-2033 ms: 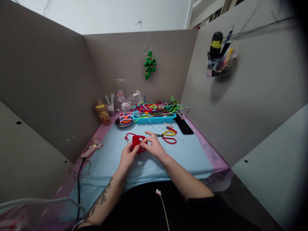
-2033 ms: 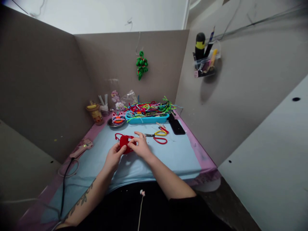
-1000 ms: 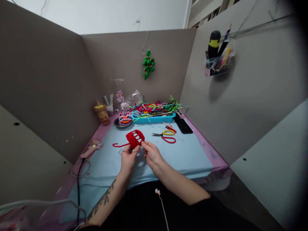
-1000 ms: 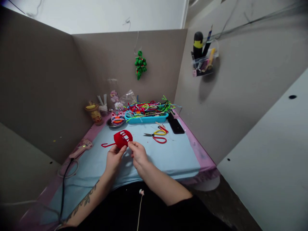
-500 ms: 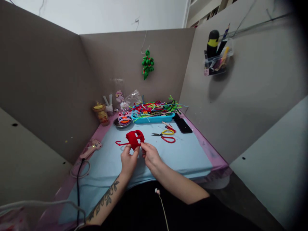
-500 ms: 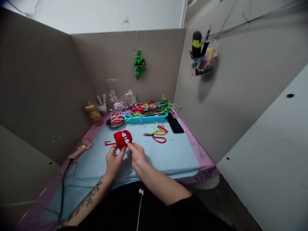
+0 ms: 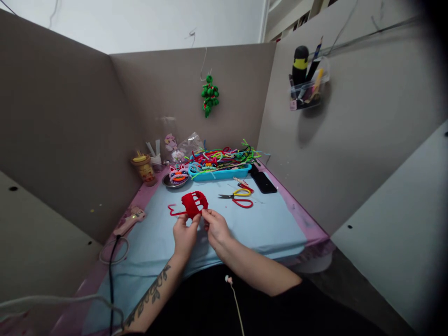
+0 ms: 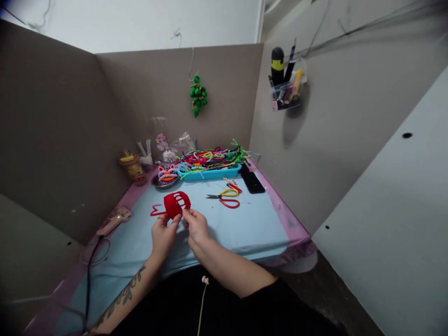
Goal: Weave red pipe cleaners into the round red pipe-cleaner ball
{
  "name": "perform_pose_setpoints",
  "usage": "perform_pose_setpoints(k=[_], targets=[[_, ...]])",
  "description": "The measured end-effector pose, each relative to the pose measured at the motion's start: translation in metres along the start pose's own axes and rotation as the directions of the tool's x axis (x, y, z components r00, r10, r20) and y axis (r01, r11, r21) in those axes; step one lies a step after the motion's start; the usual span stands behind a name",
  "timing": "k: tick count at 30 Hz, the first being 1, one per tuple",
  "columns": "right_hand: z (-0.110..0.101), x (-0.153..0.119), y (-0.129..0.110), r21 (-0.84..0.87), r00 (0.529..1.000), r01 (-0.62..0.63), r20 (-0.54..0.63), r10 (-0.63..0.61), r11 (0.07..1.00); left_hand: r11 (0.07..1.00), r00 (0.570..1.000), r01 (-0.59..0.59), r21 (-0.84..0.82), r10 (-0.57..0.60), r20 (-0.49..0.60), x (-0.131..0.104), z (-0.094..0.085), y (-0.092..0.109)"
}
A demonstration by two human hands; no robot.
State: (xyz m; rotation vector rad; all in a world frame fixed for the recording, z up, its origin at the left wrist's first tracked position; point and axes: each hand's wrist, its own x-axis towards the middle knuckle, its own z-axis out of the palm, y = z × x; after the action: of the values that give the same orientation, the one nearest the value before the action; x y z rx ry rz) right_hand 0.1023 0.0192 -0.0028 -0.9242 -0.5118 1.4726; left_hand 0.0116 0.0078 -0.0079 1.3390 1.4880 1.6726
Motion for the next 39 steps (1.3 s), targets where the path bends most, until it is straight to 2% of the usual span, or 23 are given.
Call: perform_pose_setpoints(k=[2, 4, 5, 7, 9, 11, 13, 16, 18, 20, 22, 27, 29, 34, 39], targets=[[-0.005, 0.001, 0.0, -0.04, 0.999, 0.032, 0.02, -0.032, 0.999, 0.985, 0.994, 0.094, -0.145, -0.085, 0.07, 0.003, 0.001, 0.003], [-0.011, 0.002, -0.005, -0.133, 0.982, 0.185, 0.056, -0.179, 0.974, 0.955, 0.984, 0.162, -0.25, -0.138, 0.112, 0.006, 0.003, 0.006], [-0.014, 0.003, -0.009, -0.207, 0.954, 0.299, 0.093, -0.285, 0.931, 0.942, 0.981, 0.182, -0.282, -0.155, 0.117, 0.007, 0.003, 0.007], [-0.019, 0.004, -0.021, -0.375, 0.847, 0.531, 0.224, -0.481, 0.76, 0.924, 0.978, 0.204, -0.323, -0.174, 0.119, 0.008, 0.003, 0.008], [-0.023, 0.008, -0.035, -0.492, 0.737, 0.672, 0.371, -0.565, 0.553, 0.912, 0.971, 0.229, -0.34, -0.193, 0.138, 0.009, 0.004, 0.007], [-0.024, 0.012, -0.048, -0.56, 0.662, 0.739, 0.503, -0.556, 0.374, 0.907, 0.964, 0.251, -0.338, -0.202, 0.174, 0.009, 0.004, 0.007], [-0.023, 0.017, -0.058, -0.581, 0.613, 0.778, 0.621, -0.488, 0.238, 0.911, 0.957, 0.257, -0.323, -0.193, 0.215, 0.008, 0.004, 0.007], [-0.02, 0.023, -0.064, -0.579, 0.578, 0.807, 0.729, -0.367, 0.12, 0.936, 0.95, 0.232, -0.265, -0.159, 0.27, 0.007, 0.005, 0.006], [-0.018, 0.026, -0.066, -0.585, 0.581, 0.806, 0.756, -0.302, 0.087, 0.957, 0.943, 0.205, -0.206, -0.138, 0.301, 0.007, 0.006, 0.004], [-0.019, 0.03, -0.068, -0.605, 0.611, 0.788, 0.748, -0.258, 0.112, 0.968, 0.93, 0.193, -0.16, -0.129, 0.343, 0.007, 0.006, 0.001], [-0.022, 0.036, -0.07, -0.626, 0.661, 0.751, 0.716, -0.225, 0.211, 0.967, 0.911, 0.202, -0.155, -0.127, 0.392, 0.008, 0.005, -0.001], [-0.034, 0.049, -0.061, -0.537, 0.78, 0.555, 0.603, -0.171, 0.636, 0.945, 0.894, 0.247, -0.216, -0.136, 0.427, 0.007, 0.004, 0.0], [-0.036, 0.05, -0.049, -0.461, 0.815, 0.481, 0.548, -0.187, 0.745, 0.947, 0.902, 0.246, -0.208, -0.145, 0.406, 0.006, 0.005, 0.003], [-0.031, 0.046, -0.028, -0.373, 0.857, 0.466, 0.416, -0.304, 0.802, 0.979, 0.947, 0.179, -0.1, -0.143, 0.289, 0.004, 0.009, 0.01], [-0.028, 0.043, -0.026, -0.282, 0.899, 0.398, 0.307, -0.311, 0.873, 0.992, 0.955, 0.119, -0.035, -0.105, 0.276, 0.003, 0.006, 0.013]])
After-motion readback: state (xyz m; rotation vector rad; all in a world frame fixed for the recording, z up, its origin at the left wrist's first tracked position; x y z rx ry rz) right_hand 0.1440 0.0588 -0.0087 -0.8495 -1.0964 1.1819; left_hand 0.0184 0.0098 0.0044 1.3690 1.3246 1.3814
